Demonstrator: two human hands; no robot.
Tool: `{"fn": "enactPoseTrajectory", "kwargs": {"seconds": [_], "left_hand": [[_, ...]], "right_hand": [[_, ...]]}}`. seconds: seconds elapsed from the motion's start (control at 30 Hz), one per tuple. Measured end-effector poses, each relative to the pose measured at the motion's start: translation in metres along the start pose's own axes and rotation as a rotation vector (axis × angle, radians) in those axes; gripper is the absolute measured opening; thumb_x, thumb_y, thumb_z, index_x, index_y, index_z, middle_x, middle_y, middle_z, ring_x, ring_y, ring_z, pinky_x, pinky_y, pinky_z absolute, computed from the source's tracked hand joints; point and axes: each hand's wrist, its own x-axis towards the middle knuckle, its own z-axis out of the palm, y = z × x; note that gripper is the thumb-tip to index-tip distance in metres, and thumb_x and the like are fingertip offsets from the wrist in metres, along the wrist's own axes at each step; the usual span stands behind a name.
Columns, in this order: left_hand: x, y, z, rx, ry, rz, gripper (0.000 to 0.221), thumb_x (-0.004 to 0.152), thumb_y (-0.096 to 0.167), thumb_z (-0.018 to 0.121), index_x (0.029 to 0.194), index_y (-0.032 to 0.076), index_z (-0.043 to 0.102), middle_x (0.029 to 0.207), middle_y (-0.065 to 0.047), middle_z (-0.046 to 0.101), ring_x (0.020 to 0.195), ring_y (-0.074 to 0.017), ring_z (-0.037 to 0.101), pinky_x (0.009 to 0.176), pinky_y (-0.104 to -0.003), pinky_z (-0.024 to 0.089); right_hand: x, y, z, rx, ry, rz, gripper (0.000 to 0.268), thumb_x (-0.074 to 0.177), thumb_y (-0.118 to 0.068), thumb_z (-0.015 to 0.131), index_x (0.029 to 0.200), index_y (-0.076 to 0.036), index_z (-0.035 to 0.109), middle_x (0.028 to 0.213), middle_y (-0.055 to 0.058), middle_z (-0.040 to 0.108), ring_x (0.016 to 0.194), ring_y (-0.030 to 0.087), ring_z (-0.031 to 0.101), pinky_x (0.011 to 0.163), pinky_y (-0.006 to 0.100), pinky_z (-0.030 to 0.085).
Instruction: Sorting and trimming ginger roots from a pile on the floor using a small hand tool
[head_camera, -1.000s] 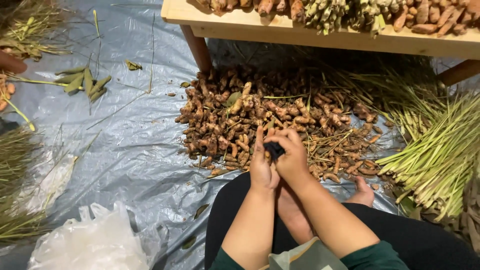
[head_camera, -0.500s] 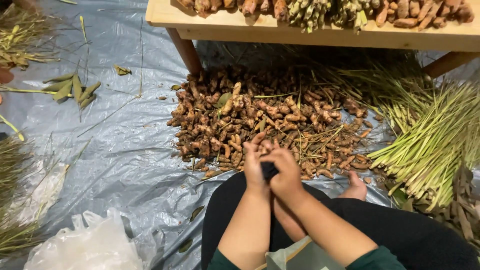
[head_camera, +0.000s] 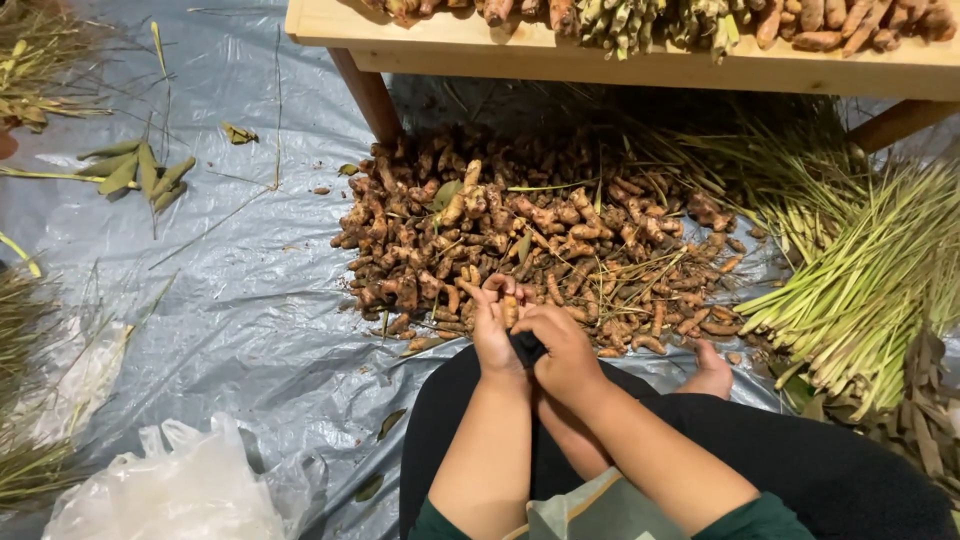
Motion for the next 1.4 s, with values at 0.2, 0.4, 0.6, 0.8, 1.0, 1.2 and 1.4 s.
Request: {"fn": "enactPoseTrajectory", "kwargs": {"seconds": [0.2, 0.4, 0.6, 0.8, 1.0, 1.2, 1.4], "left_hand": [[-0.004, -0.018, 0.012, 0.097, -0.029, -0.051, 0.061, 0.104, 0.064, 0.033, 0.114, 0.009, 0.059, 0.094, -0.009, 0.053, 0.087, -0.0153, 0.059, 0.086, -0.027, 0.050], [-0.002, -0.009, -0.014, -0.002, 0.025, -0.007, 0.031, 0.106, 0.040, 0.052, 0.107, 0.012, 0.064, 0.099, -0.004, 0.058, 0.084, -0.0121, 0.051, 0.091, -0.026, 0.047], [0.014, -0.015, -0.019, -0.232, -0.052, -0.029, 0.021, 0.104, 0.001, 0.049, 0.123, 0.002, 0.058, 0.104, -0.010, 0.068, 0.103, -0.0225, 0.068, 0.117, -0.049, 0.044], [0.001, -0.019, 0.001, -0.243, -0.152, -0.175, 0.033, 0.101, 0.006, 0.045, 0.131, -0.001, 0.055, 0.139, -0.032, 0.057, 0.137, -0.0440, 0.050, 0.121, -0.061, 0.032], [0.008, -0.007, -0.030, -0.123, -0.083, -0.167, 0.035, 0.101, 0.008, 0.045, 0.135, 0.005, 0.052, 0.133, -0.028, 0.063, 0.131, -0.0405, 0.057, 0.121, -0.058, 0.034], [0.009, -0.011, -0.013, -0.223, -0.199, -0.165, 0.035, 0.106, 0.007, 0.039, 0.137, 0.001, 0.054, 0.148, -0.023, 0.053, 0.143, -0.0359, 0.045, 0.124, -0.053, 0.030], [-0.004, -0.016, 0.001, -0.188, -0.229, -0.213, 0.052, 0.109, 0.039, 0.038, 0.136, -0.001, 0.060, 0.149, -0.023, 0.051, 0.146, -0.0361, 0.042, 0.125, -0.051, 0.029]], "right_hand": [[0.005, 0.028, -0.001, 0.050, 0.164, 0.098, 0.040, 0.075, 0.009, 0.067, 0.103, -0.018, 0.077, 0.101, 0.007, 0.066, 0.100, 0.031, 0.068, 0.096, 0.040, 0.051], [-0.009, -0.004, 0.001, 0.045, 0.015, 0.112, 0.050, 0.066, 0.017, 0.059, 0.093, -0.019, 0.079, 0.091, 0.005, 0.070, 0.089, 0.032, 0.072, 0.088, 0.037, 0.055], [0.001, 0.006, -0.021, 0.252, 0.223, 0.416, 0.028, 0.085, 0.010, 0.065, 0.103, -0.010, 0.075, 0.093, 0.011, 0.072, 0.092, 0.026, 0.068, 0.089, 0.040, 0.053], [0.025, 0.027, -0.018, 0.178, 0.151, 0.129, 0.033, 0.074, 0.011, 0.075, 0.099, -0.011, 0.077, 0.094, 0.011, 0.068, 0.094, 0.034, 0.068, 0.091, 0.043, 0.051], [0.002, 0.001, -0.001, 0.051, -0.025, -0.005, 0.057, 0.068, 0.021, 0.049, 0.098, -0.017, 0.079, 0.096, 0.006, 0.070, 0.092, 0.034, 0.071, 0.087, 0.041, 0.056], [-0.003, 0.000, -0.027, 0.208, -0.052, 0.102, 0.041, 0.075, 0.015, 0.055, 0.092, -0.013, 0.079, 0.090, 0.010, 0.071, 0.089, 0.037, 0.070, 0.087, 0.044, 0.054], [0.028, 0.001, -0.016, 0.026, 0.055, -0.016, 0.046, 0.076, 0.017, 0.051, 0.097, -0.015, 0.077, 0.094, 0.008, 0.068, 0.092, 0.036, 0.068, 0.087, 0.043, 0.055]]}}
